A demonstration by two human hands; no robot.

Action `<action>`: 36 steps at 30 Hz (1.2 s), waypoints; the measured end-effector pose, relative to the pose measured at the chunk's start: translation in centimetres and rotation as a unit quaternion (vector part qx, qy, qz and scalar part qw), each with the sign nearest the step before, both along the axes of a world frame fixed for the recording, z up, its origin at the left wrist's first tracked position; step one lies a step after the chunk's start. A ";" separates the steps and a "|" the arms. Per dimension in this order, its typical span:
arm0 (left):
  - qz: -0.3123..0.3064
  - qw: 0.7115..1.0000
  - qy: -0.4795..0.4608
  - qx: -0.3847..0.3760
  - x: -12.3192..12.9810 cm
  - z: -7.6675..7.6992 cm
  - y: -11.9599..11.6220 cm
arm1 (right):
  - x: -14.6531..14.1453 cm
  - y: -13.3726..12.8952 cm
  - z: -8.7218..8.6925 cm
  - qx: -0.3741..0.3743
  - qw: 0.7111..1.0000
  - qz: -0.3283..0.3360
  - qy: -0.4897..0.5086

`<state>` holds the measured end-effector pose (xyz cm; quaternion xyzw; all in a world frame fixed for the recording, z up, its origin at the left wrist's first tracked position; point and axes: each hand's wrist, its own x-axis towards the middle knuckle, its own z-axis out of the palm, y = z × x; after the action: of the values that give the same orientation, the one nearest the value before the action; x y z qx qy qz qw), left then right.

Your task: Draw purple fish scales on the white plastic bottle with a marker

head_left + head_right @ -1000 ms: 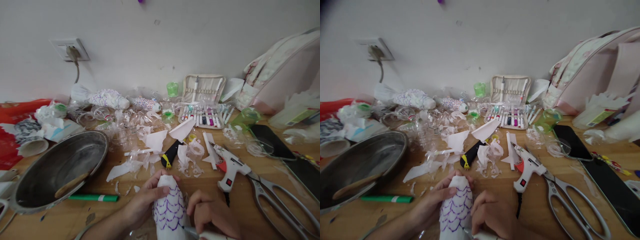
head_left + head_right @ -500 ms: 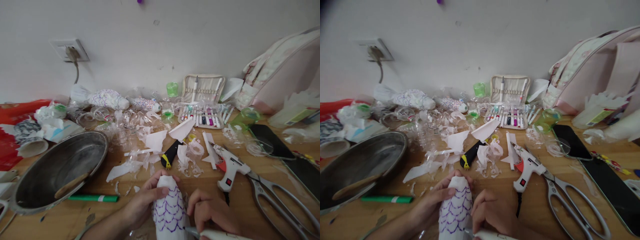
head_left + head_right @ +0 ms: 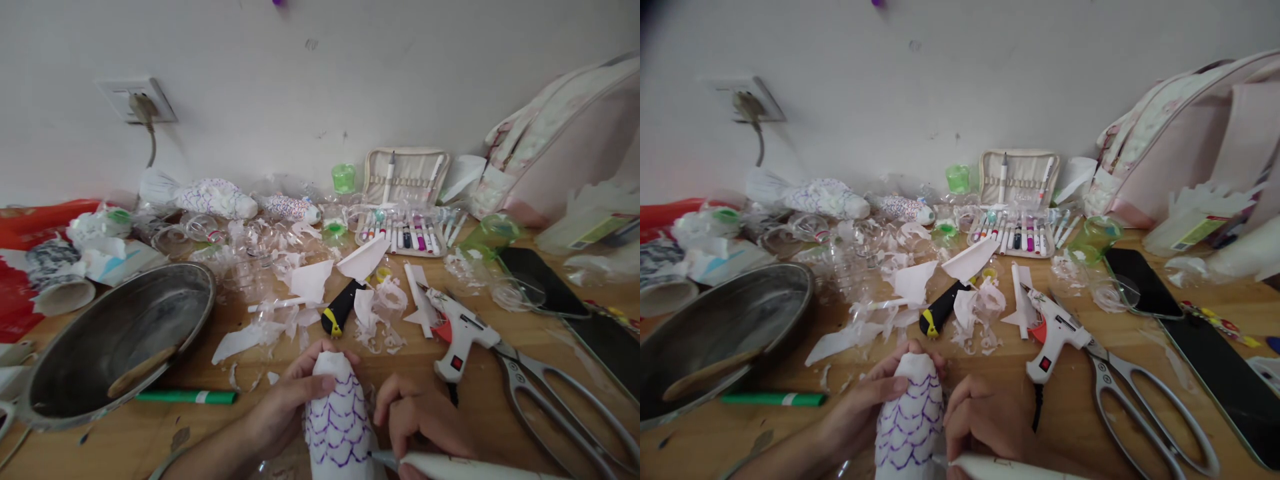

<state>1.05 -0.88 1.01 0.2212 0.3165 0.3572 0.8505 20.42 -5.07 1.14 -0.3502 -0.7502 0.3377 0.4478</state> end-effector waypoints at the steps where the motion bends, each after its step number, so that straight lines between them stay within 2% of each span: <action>1: 0.000 1.000 -0.001 0.000 0.0 0.0 0.0 | -0.1 0.0 -0.1 0.002 1.000 -0.001 0.002; 6: 0.001 1.000 -0.008 0.001 0.0 0.1 0.1 | -0.5 0.0 -0.4 0.001 0.998 -0.049 0.029; 11: 0.002 1.000 -0.008 -0.003 -0.1 -0.2 0.1 | -0.5 0.0 -0.3 -0.009 0.999 -0.034 0.030; 16: -0.002 1.000 -0.014 0.004 -0.1 -0.2 -0.1 | -0.6 0.7 0.4 0.014 0.996 -0.074 0.036; 20: -0.006 0.999 -0.032 0.004 -0.2 -0.3 -0.1 | -0.8 0.9 1.0 0.018 0.995 -0.082 0.049; 27: -0.011 0.999 -0.022 0.035 -0.4 -0.6 0.0 | -0.8 0.1 0.1 -0.006 0.992 -0.046 0.117; 32: 0.007 0.996 -0.089 0.019 -0.1 0.0 -0.1 | -0.8 -0.2 -0.4 -0.027 0.987 -0.045 0.152; 36: 0.035 0.996 -0.078 0.020 0.0 0.1 0.0 | -0.8 -0.4 -0.2 -0.015 0.993 -0.023 0.116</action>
<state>1.05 -0.87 1.12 0.1989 0.2490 0.4090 0.8551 19.65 -5.50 0.91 -0.3327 -0.6794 0.3770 0.5344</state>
